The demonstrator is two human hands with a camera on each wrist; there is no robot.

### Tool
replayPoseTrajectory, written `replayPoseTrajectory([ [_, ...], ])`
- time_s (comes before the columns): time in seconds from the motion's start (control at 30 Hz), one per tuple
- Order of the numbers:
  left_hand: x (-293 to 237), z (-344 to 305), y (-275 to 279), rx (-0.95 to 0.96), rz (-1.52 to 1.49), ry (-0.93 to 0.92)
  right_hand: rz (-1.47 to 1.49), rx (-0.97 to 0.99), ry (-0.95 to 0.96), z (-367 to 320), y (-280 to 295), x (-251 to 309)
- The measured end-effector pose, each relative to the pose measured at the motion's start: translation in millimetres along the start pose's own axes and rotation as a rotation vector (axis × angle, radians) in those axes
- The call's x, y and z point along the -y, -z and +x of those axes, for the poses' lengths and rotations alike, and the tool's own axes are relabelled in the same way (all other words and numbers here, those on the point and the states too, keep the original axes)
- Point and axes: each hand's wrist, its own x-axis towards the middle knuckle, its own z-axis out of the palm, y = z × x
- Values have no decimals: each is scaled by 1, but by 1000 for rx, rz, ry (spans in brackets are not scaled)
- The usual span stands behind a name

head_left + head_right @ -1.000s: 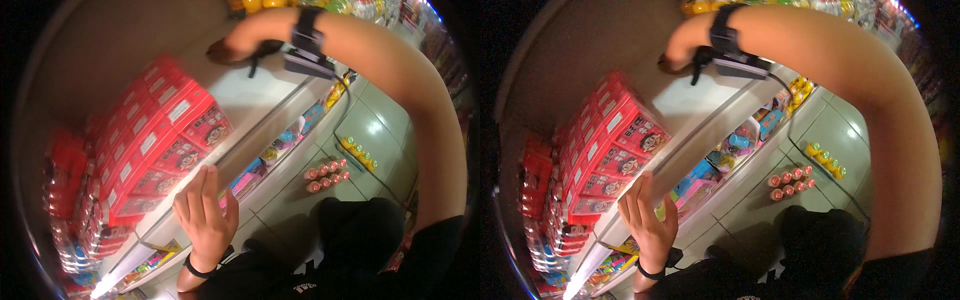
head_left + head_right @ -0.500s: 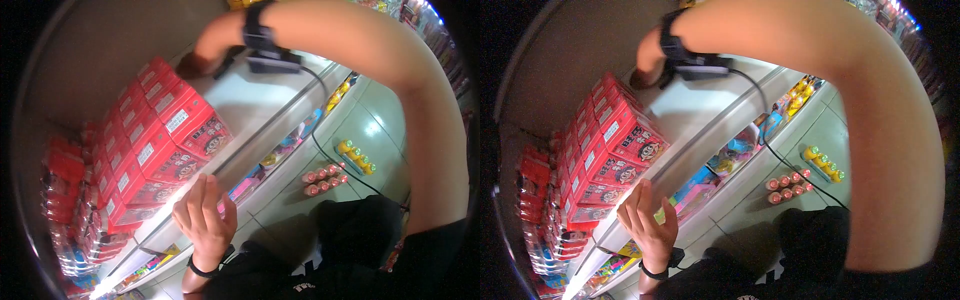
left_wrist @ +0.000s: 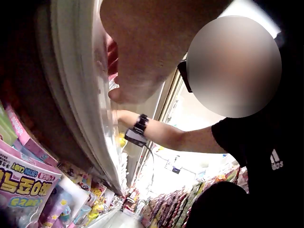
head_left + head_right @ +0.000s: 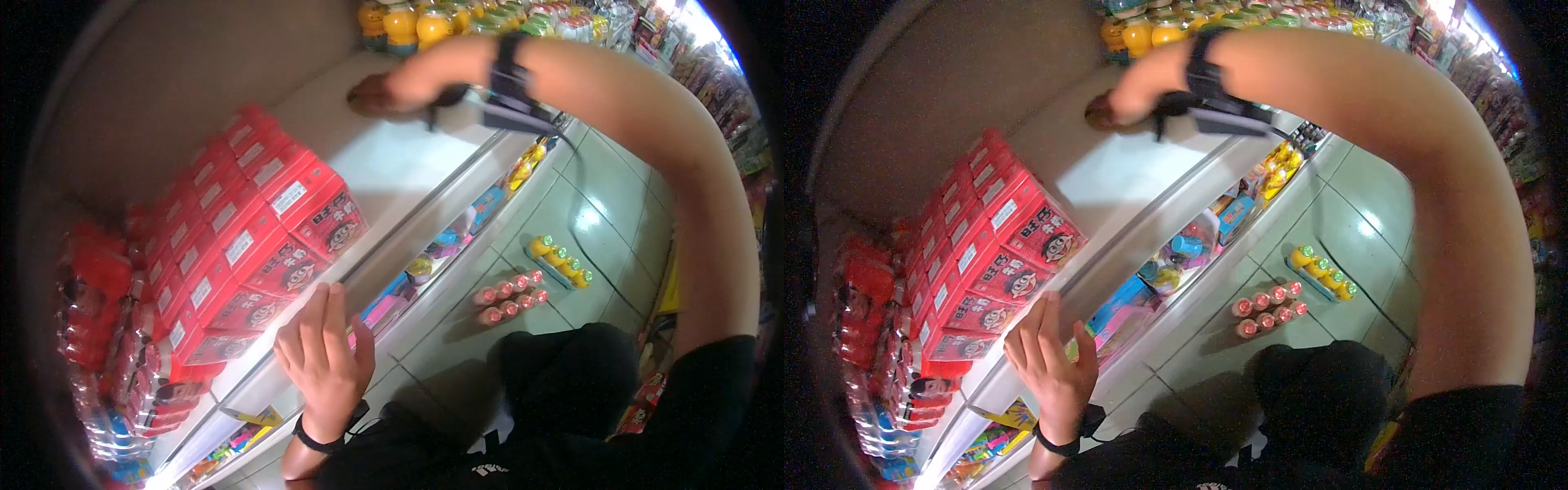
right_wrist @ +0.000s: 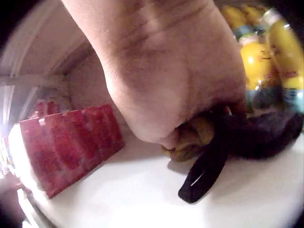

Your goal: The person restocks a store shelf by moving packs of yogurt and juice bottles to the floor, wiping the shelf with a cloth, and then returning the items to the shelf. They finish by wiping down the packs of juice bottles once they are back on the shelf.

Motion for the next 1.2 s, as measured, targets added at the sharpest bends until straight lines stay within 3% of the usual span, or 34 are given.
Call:
replayPoseTrajectory([
  [0.07, 0, 1, 0, -5, 6, -2, 0, 367, -381, 90, -12, -86],
  [0.13, 0, -2, 0, -20, 8, 1, -48, 500, -644, 75, 69, -3],
  [0.17, 1, -3, -2, -30, 8, -7, -61, 493, -651, 90, 55, -29],
  [0.23, 2, -1, -3, -49, 15, -17, 22, 265, -363, 120, 21, -102],
  [0.27, 4, -1, -3, -64, 10, -13, -128, 285, -581, 100, 43, -58],
  [0.33, 2, -4, -2, -16, -39, 13, -5, 192, -910, 123, -19, -150],
  [0.4, 2, -4, 0, 0, -37, 14, 311, 248, -437, 38, 38, -29],
  [0.47, 3, -3, -1, -5, -34, 4, 61, 298, -169, 14, 11, -44],
  [0.53, 3, -3, -3, -18, -38, -3, 245, 247, -328, -36, 28, 34],
  [0.67, 3, -4, -5, -39, -41, -13, 252, 199, -259, -82, 28, 109],
  [0.7, 3, -3, -5, -38, -38, -10, 188, 25, -87, -84, 16, 114],
  [0.73, 3, -3, -2, -21, -59, -1, 191, 22, -82, -77, 10, 104],
  [0.8, 3, -1, 1, 10, -57, -4, 294, -89, 190, -49, 2, 67],
  [0.87, 5, 2, 4, -19, -22, -33, 284, -85, -68, -21, 7, 35],
  [0.93, 4, -1, 1, -16, -32, -33, 47, -143, 37, 0, -2, -5],
  [1.0, 5, -1, 2, -30, -43, -29, 140, 144, -506, 13, 34, 2],
  [1.03, 3, -1, 3, -24, -40, -16, 198, 145, -494, 8, 41, 12],
  [1.07, 1, -2, 7, -38, -17, 7, 109, 68, -264, 24, 12, -24],
  [1.13, 1, 2, 6, -15, -66, -2, 237, 172, -230, 31, -1, -34],
  [1.2, 1, 1, 5, -31, -60, 35, 263, 32, 163, -25, 8, 36],
])
